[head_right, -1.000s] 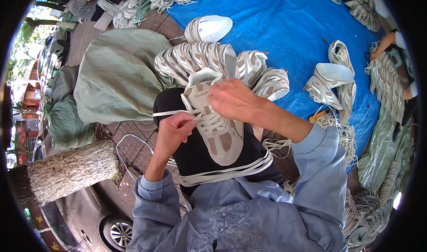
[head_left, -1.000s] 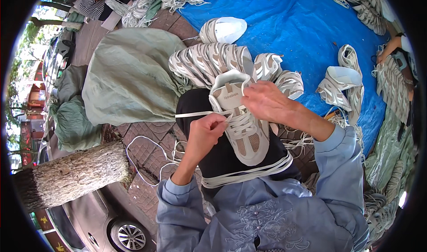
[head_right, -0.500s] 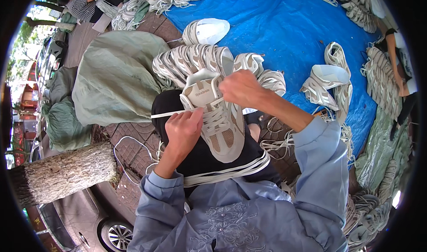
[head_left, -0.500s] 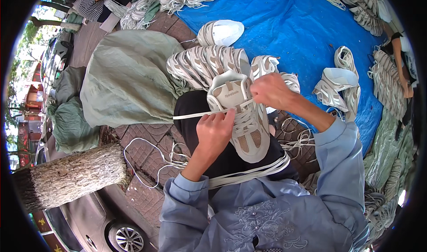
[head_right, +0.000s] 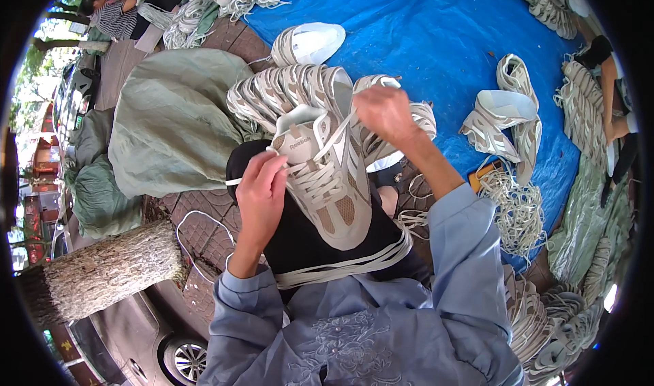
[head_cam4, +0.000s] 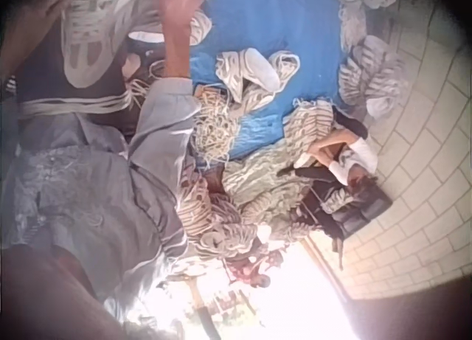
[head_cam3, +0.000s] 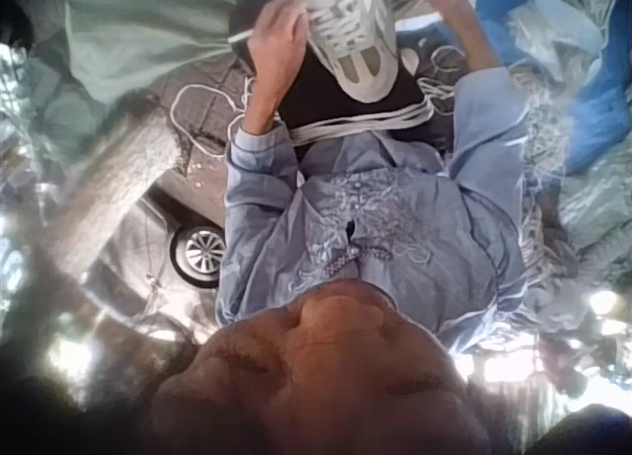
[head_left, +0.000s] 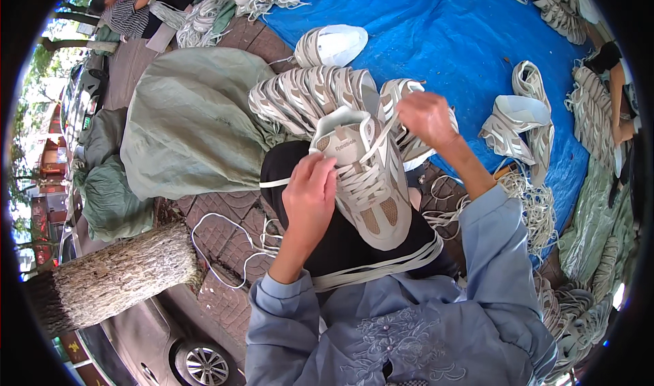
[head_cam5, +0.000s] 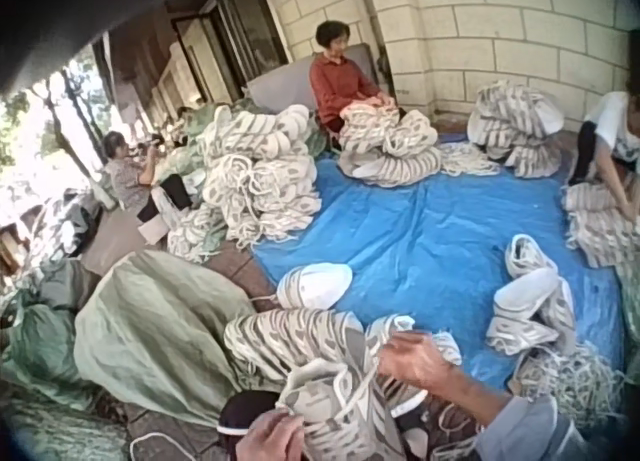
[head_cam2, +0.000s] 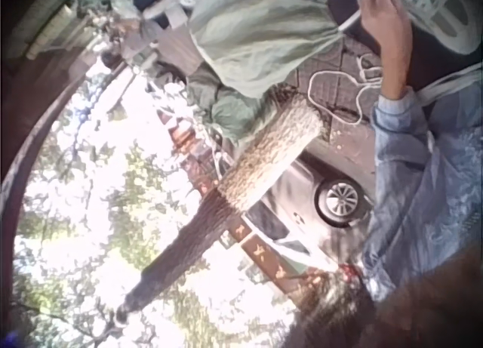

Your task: The person threads white shoelaces through the eyelets of a white Reebok sneaker. They pull the laces tight and arrange them across the tongue of the shoe, working on a single shoe while surrounded by stacks of similar footwear.

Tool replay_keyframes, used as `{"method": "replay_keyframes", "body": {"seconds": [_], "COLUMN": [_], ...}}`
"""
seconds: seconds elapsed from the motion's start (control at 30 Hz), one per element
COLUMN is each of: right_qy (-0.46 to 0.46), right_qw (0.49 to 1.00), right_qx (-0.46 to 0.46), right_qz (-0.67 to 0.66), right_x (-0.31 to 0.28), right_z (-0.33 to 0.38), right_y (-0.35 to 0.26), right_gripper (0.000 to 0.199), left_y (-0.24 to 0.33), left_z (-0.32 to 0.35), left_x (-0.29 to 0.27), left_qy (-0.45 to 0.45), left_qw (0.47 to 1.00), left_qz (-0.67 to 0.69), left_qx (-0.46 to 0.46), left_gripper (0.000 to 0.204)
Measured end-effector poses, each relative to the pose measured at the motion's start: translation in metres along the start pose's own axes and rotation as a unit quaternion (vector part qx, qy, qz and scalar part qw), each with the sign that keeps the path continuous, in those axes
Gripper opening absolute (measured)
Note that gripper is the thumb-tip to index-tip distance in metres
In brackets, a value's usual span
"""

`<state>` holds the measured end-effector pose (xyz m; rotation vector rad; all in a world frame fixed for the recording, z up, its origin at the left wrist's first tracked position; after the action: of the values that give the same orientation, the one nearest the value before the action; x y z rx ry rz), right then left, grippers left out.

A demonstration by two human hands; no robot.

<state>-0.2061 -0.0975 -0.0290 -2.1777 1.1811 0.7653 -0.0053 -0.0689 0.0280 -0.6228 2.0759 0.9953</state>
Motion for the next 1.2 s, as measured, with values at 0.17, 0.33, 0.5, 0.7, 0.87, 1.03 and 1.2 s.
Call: {"method": "replay_keyframes", "body": {"seconds": [0.17,0.33,0.5,0.7,0.87,1.03,1.2], "right_qy": [0.078,0.026,-0.120,-0.181,-0.189,-0.259,-0.285], "right_qw": [0.995,0.998,0.956,0.965,0.967,0.929,0.952], "right_qx": [0.039,0.050,0.069,-0.062,-0.068,0.085,0.005], "right_qz": [-0.054,0.013,-0.258,-0.180,-0.159,-0.251,-0.115], "right_x": [-0.031,-0.021,-0.018,-0.004,-0.008,0.007,0.012], "right_z": [-0.020,-0.050,-0.027,-0.033,-0.032,-0.023,-0.035], "right_y": [0.011,0.013,-0.063,-0.096,-0.085,-0.070,-0.088], "right_gripper": [0.009,0.009,0.021,0.019,0.018,0.019,0.019], "left_y": [0.010,0.010,0.001,-0.024,-0.048,-0.077,-0.076], "left_z": [-0.002,-0.015,-0.019,-0.011,-0.006,0.021,-0.018], "left_x": [0.013,0.023,0.012,0.004,-0.030,-0.016,-0.052], "left_qy": [-0.084,-0.143,-0.143,-0.163,-0.106,-0.275,-0.326], "left_qw": [0.980,0.972,0.989,0.985,0.994,0.889,0.919], "left_qz": [-0.160,-0.153,0.032,0.058,0.023,0.258,0.141], "left_qx": [0.080,0.108,0.025,-0.029,-0.029,-0.259,-0.169], "left_gripper": [0.015,0.011,0.008,0.005,0.005,0.008,0.004]}}
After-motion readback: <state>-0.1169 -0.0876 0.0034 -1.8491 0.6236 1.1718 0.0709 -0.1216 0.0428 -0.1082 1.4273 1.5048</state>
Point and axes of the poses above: each hand's wrist, its own z-axis away from the middle knuckle, its own x-axis out of the palm, y = z × x, the point moved 8 cm from there along -z, towards the middle knuckle, and after that the axes turned 2 degrees about -x, right-handed, at the moved point
